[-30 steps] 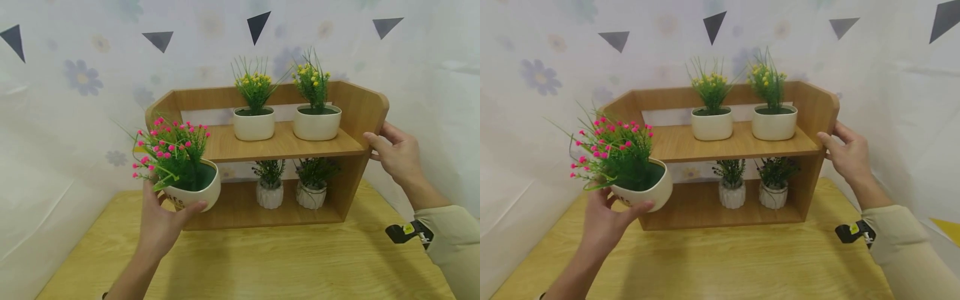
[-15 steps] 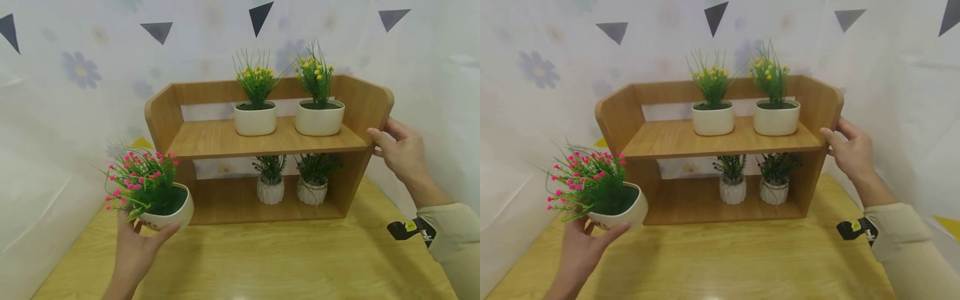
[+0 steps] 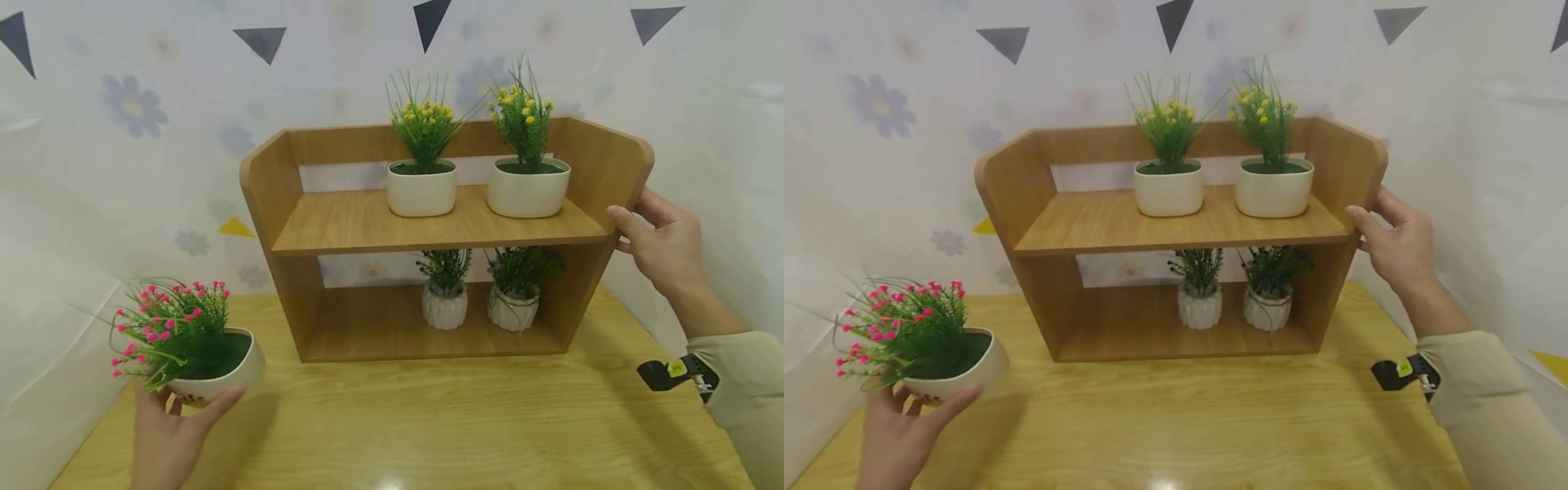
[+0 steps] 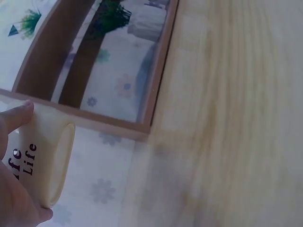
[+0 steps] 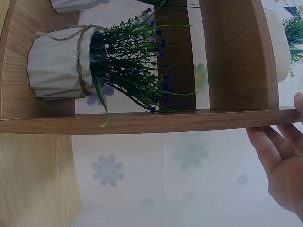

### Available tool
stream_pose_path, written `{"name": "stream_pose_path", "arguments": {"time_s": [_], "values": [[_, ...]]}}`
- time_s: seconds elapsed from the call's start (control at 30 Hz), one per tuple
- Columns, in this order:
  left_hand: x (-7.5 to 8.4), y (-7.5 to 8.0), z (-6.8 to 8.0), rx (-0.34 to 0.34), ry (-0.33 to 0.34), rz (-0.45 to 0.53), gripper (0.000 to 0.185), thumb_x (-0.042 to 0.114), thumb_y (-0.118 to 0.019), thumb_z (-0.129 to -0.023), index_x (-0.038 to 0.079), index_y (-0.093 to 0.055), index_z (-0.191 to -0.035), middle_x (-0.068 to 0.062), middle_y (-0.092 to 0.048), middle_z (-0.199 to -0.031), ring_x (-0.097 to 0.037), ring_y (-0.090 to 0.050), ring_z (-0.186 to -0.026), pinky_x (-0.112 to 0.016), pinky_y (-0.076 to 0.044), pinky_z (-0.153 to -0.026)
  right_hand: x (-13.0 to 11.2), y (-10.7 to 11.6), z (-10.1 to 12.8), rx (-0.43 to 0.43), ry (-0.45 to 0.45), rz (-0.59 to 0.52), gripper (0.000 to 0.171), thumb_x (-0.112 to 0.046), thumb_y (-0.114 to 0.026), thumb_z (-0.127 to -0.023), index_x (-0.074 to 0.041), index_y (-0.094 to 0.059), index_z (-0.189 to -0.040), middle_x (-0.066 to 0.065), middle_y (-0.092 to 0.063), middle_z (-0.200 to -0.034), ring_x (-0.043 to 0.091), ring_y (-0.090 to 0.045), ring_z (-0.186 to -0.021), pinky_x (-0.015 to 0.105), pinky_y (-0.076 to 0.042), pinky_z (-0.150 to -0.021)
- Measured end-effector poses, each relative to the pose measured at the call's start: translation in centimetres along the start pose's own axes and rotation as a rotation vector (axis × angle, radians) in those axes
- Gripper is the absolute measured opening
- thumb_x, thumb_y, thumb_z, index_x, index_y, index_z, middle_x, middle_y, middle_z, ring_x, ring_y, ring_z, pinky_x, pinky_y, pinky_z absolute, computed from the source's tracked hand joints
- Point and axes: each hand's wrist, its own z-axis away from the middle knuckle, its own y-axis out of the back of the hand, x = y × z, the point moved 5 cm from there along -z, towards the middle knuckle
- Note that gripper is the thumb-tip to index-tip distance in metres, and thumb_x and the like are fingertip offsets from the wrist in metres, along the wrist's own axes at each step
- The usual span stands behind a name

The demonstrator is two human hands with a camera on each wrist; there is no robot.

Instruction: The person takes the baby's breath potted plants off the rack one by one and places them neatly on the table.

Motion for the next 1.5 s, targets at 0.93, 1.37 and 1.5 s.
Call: {"name": "stream_pose_path", "arguments": {"time_s": [0.93,1.37,1.5], "values": [[-9.1,6.2,-3.6,-0.023,0.284,-0.233,0.121,0.035,-0.086,-0.081,0.018,0.003,-0.161,-0.014,-0.006,-0.165,-0.047,-0.024,-0.143,-0.023,-0.039,-0.099,0.1,0.2,0.2,-0.005,-0.036,0.073,0.052,-0.019,-0.069,-0.097,-0.019,-0.054,-0.147,0.000,-0.062,-0.134,-0.004,-0.064,-0.091,0.016,-0.054,-0.066],[-10.9,7.2,-4.3,-0.052,0.319,-0.288,0.127,0.039,-0.088,-0.078,0.012,0.005,-0.160,-0.020,-0.010,-0.164,-0.047,-0.031,-0.140,-0.012,-0.038,-0.085,0.1,0.1,0.3,-0.014,-0.046,0.081,0.053,-0.020,-0.068,-0.098,-0.019,-0.052,-0.149,0.005,-0.060,-0.138,-0.005,-0.064,-0.092,0.016,-0.054,-0.067],[-10.9,7.4,-4.2,-0.022,0.310,-0.302,0.122,0.037,-0.089,-0.078,0.011,-0.001,-0.159,-0.024,-0.025,-0.155,-0.033,-0.043,-0.130,-0.014,-0.038,-0.087,0.1,0.1,0.3,-0.012,-0.039,0.077,0.053,-0.019,-0.068,-0.097,-0.019,-0.053,-0.148,0.006,-0.060,-0.138,-0.005,-0.064,-0.093,0.016,-0.054,-0.067]]}}
